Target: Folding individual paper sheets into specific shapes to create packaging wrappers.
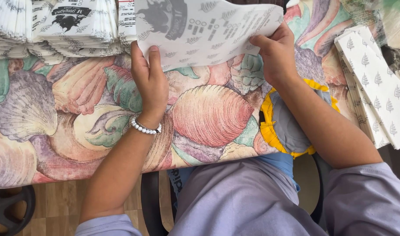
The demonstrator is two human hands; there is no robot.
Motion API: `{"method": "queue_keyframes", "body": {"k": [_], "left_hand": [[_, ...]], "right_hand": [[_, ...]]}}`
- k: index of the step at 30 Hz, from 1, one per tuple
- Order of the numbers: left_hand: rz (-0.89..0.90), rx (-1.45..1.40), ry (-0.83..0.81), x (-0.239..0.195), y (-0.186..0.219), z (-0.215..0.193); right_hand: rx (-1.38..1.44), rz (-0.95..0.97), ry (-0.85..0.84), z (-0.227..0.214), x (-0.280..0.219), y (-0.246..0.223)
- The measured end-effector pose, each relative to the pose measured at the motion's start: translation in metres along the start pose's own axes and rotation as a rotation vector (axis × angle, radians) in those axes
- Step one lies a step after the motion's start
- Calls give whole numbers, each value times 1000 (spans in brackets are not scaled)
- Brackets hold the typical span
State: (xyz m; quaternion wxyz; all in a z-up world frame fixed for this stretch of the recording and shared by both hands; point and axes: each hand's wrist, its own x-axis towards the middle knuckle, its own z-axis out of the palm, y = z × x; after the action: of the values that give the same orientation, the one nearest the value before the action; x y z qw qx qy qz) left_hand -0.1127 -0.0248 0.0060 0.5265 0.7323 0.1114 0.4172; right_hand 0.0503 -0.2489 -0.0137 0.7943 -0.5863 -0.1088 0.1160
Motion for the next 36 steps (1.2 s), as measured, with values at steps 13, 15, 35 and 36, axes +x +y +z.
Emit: {"method": "queue_keyframes", "body": {"k": [13,15,35,36], "left_hand": [[15,14,13,-5,-3,3],[13,0,14,-5,0,2],[-19,42,62,-6,-10,4],[3,22,83,-6,-14,4]], "right_hand": [[-867,-1205,-269,51,-12,-86],[-818,-1182,-303,60,-13,-84],[-1052,-1170,-314,42,0,-91],[-1156,-1147,-331,34,3,-94]]}}
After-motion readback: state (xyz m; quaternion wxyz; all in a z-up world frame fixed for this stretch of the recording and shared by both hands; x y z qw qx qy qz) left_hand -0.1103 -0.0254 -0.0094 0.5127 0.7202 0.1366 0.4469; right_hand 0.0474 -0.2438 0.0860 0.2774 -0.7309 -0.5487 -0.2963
